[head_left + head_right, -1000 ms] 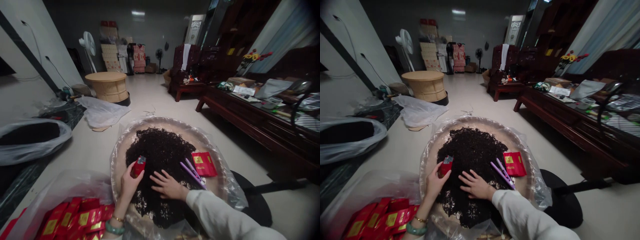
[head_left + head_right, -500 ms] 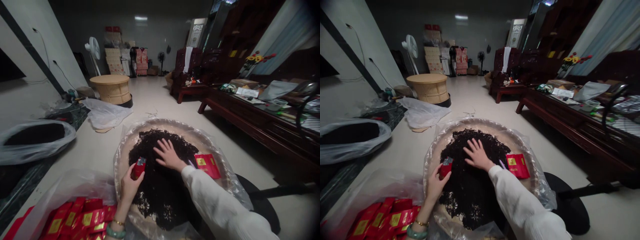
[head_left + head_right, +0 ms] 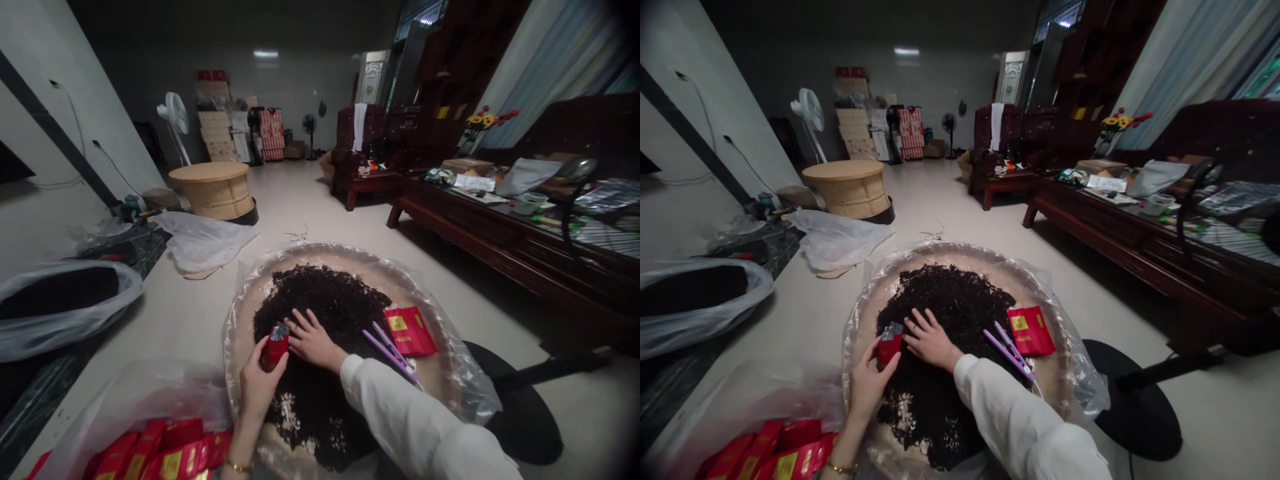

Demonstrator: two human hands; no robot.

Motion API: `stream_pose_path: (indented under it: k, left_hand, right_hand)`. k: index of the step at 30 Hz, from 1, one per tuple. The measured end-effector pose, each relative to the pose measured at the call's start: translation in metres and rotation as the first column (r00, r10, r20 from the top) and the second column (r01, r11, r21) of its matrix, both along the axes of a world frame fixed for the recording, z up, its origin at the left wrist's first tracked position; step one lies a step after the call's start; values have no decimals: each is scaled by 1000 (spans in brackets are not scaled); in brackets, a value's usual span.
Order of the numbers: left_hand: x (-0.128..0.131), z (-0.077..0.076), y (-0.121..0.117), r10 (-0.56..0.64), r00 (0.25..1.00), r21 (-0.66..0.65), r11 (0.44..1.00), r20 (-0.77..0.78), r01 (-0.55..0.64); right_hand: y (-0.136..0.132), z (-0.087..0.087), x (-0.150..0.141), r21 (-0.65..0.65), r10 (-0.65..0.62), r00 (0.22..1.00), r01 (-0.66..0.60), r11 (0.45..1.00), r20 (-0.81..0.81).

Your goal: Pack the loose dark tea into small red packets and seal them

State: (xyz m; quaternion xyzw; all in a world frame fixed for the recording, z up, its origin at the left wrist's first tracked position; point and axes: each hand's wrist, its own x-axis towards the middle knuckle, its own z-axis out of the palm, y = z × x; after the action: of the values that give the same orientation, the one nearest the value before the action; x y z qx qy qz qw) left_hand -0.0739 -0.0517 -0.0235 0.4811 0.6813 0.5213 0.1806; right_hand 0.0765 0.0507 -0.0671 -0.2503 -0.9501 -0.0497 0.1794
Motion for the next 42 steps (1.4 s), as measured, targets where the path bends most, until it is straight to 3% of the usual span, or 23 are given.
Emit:
stream_pose_path:
  k: [4, 8, 10, 12, 16, 22, 26, 29, 34, 37, 42]
  left_hand:
    - [4, -2, 2, -21, 999, -26, 999, 37, 22]
    - [7, -2, 6, -46, 997, -19, 999, 68, 48]
    - [7, -1, 7, -53, 997, -6, 999, 62, 53]
    - [8, 1, 8, -55, 997, 5, 998, 50, 55]
    - [11, 5, 9, -59, 998, 9, 998, 36, 59]
    - [13, 2, 11, -60, 998, 13, 998, 30, 60]
    - [14, 0, 12, -72, 997, 13, 997, 25, 72]
    - [17, 0, 14, -84, 996, -2, 996, 30, 84]
    - [23, 2, 17, -114, 993, -13, 993, 38, 115]
    - [23, 3, 18, -113, 993, -8, 993, 45, 114]
    - [15, 2, 14, -62, 996, -1, 998, 69, 62]
  right_hand:
    - [17, 18, 38, -6, -228, 967, 228, 974, -118]
    - [29, 11, 75, -124, -500, 832, 485, 866, -239]
    - [35, 8, 84, -153, -490, 850, 467, 871, -193]
    - [40, 10, 82, -132, -393, 913, 378, 916, -113]
    - [45, 20, 58, -40, -195, 980, 193, 980, -30]
    - [50, 16, 40, 93, -45, 999, 47, 995, -21]
    - [54, 15, 51, 123, -73, 992, 85, 989, -99]
    - [55, 19, 58, 68, -142, 962, 162, 984, -235]
    - [55, 26, 64, -229, -377, 758, 299, 926, -533]
    - [52, 24, 67, -291, -410, 787, 302, 908, -461]
    - [33, 8, 70, -172, -484, 844, 454, 874, -231]
